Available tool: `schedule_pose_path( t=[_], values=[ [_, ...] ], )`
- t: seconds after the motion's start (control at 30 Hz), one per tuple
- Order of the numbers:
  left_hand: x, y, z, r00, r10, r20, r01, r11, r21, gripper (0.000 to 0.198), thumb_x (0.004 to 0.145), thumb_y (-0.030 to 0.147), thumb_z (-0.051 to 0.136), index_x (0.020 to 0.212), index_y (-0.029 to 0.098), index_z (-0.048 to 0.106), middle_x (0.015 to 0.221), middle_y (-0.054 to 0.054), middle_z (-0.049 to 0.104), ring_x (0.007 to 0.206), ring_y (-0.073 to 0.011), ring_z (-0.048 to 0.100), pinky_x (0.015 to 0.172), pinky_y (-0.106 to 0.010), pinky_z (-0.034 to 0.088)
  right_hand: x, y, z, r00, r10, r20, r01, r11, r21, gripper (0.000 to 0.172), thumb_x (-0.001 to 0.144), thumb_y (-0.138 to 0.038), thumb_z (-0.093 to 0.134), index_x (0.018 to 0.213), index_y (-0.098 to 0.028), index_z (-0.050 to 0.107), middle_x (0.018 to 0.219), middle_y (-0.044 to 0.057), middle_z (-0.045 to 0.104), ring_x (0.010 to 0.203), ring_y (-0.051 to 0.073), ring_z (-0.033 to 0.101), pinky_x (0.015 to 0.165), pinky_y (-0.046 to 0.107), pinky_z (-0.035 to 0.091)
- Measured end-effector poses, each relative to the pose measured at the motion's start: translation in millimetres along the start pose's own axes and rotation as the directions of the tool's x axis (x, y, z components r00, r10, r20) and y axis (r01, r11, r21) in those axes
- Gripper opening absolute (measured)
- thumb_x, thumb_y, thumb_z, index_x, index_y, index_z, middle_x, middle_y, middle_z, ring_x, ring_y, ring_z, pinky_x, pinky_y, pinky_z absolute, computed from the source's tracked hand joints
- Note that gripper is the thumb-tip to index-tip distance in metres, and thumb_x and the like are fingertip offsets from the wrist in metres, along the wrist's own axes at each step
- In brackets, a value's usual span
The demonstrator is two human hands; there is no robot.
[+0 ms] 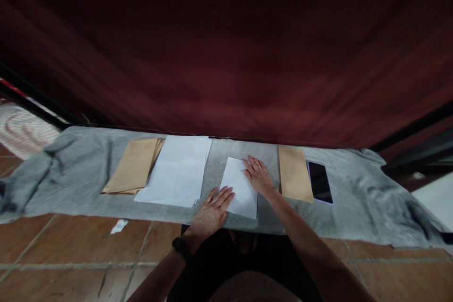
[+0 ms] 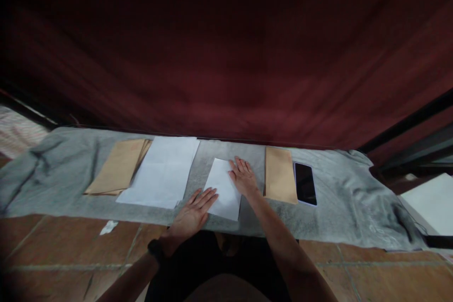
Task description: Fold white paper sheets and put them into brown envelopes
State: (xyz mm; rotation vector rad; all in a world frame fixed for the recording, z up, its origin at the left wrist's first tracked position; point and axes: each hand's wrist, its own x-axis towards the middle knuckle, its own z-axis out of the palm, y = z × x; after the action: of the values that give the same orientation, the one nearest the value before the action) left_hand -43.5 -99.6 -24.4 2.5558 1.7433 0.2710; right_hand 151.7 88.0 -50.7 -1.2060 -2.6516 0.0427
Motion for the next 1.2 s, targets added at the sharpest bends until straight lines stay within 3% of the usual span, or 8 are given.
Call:
schedule_pose_path(
  t=[0.27, 0.43, 0.6, 0.87, 0.93, 1.0, 1.07, 1.2],
  values=[
    [0.1, -0.3, -0.1, 1.000, -0.002, 0.022, 0.002, 1.000, 0.003, 0.069, 0.086, 0.011, 0.048, 0.153, 0.021, 0.039, 0.163, -0.004, 0.039, 0.153, -0.0181, 0.028, 0.129, -0.042, 0.016, -2.4, 7.2, 3.8, 0.996, 0.066, -0.058, -0.057, 0.988, 0.144, 0.051, 0.104, -0.028, 0.037, 0.152, -0.013, 0.045, 0.159, 0.016, 0.041, 0.149, 0.027, 0.037, 0.122, 0.051, 0.031],
    [-0.8, -1.4, 1.2, 1.000, -0.020, 0.008, 0.020, 0.999, -0.041, 0.066, 0.089, 0.012, 0.046, 0.154, 0.024, 0.038, 0.162, -0.003, 0.040, 0.152, -0.0175, 0.031, 0.128, -0.042, 0.019, -69.1, 10.7, -6.2, 0.993, -0.085, -0.081, 0.111, 0.907, 0.405, 0.059, 0.094, -0.007, 0.032, 0.148, -0.021, 0.051, 0.153, 0.007, 0.053, 0.143, 0.017, 0.046, 0.123, 0.046, 0.035],
    [-1.1, -2.1, 4.6, 0.999, -0.026, -0.038, 0.022, 0.994, -0.109, 0.057, 0.097, 0.018, 0.044, 0.153, 0.025, 0.039, 0.160, -0.004, 0.043, 0.150, -0.0180, 0.036, 0.127, -0.044, 0.024, -126.6, 4.5, -27.4, 0.982, -0.185, -0.034, 0.182, 0.882, 0.434, 0.070, 0.085, -0.003, 0.044, 0.152, -0.023, 0.046, 0.156, 0.006, 0.048, 0.145, 0.021, 0.043, 0.123, 0.051, 0.036],
    [3.8, 5.4, -23.0, 0.980, -0.065, -0.188, 0.012, 0.963, -0.270, 0.038, 0.100, 0.022, 0.045, 0.135, 0.025, 0.061, 0.141, -0.005, 0.065, 0.133, -0.0203, 0.056, 0.121, -0.044, 0.036, -104.6, -5.3, -54.6, 0.990, -0.013, -0.143, 0.096, 0.798, 0.595, 0.043, 0.096, -0.013, 0.042, 0.123, -0.027, 0.071, 0.128, 0.006, 0.071, 0.125, 0.023, 0.062, 0.114, 0.050, 0.045],
    [8.7, 5.5, -41.0, 0.944, -0.203, -0.259, 0.077, 0.901, -0.426, 0.033, 0.100, 0.029, 0.049, 0.128, 0.026, 0.066, 0.132, -0.005, 0.069, 0.126, -0.0215, 0.061, 0.115, -0.043, 0.043, -93.9, -8.9, -73.6, 0.984, 0.097, -0.146, 0.035, 0.710, 0.704, 0.036, 0.098, -0.020, 0.043, 0.118, -0.026, 0.073, 0.118, 0.006, 0.075, 0.114, 0.022, 0.068, 0.102, 0.042, 0.054],
    [16.4, 4.3, -59.3, 0.855, -0.430, -0.290, 0.172, 0.763, -0.624, 0.029, 0.096, 0.038, 0.057, 0.117, 0.023, 0.070, 0.120, -0.006, 0.074, 0.114, -0.0231, 0.067, 0.105, -0.039, 0.051, -81.8, -13.0, -94.6, 0.960, 0.221, -0.173, 0.005, 0.604, 0.797, 0.029, 0.099, -0.031, 0.049, 0.109, -0.024, 0.075, 0.106, 0.006, 0.076, 0.103, 0.022, 0.070, 0.091, 0.036, 0.057],
    [26.3, 2.3, -73.7, 0.760, -0.607, -0.233, 0.209, 0.567, -0.797, 0.031, 0.090, 0.046, 0.064, 0.104, 0.020, 0.072, 0.104, -0.006, 0.076, 0.100, -0.0227, 0.070, 0.092, -0.035, 0.055, -68.0, -16.3, -111.3, 0.922, 0.341, -0.184, -0.024, 0.522, 0.852, 0.028, 0.097, -0.042, 0.056, 0.094, -0.022, 0.075, 0.088, 0.003, 0.075, 0.085, 0.020, 0.069, 0.074, 0.028, 0.056],
    [47.4, -1.3, -74.8, 0.697, -0.716, -0.032, 0.214, 0.250, -0.944, 0.035, 0.082, 0.054, 0.067, 0.088, 0.019, 0.068, 0.074, 0.001, 0.068, 0.069, -0.0144, 0.063, 0.066, -0.024, 0.050, -40.4, -17.3, -113.4, 0.883, 0.450, -0.136, -0.063, 0.399, 0.915, 0.036, 0.092, -0.051, 0.060, 0.080, -0.019, 0.069, 0.066, -0.003, 0.061, 0.062, 0.013, 0.054, 0.053, 0.020, 0.044]
  ],
)
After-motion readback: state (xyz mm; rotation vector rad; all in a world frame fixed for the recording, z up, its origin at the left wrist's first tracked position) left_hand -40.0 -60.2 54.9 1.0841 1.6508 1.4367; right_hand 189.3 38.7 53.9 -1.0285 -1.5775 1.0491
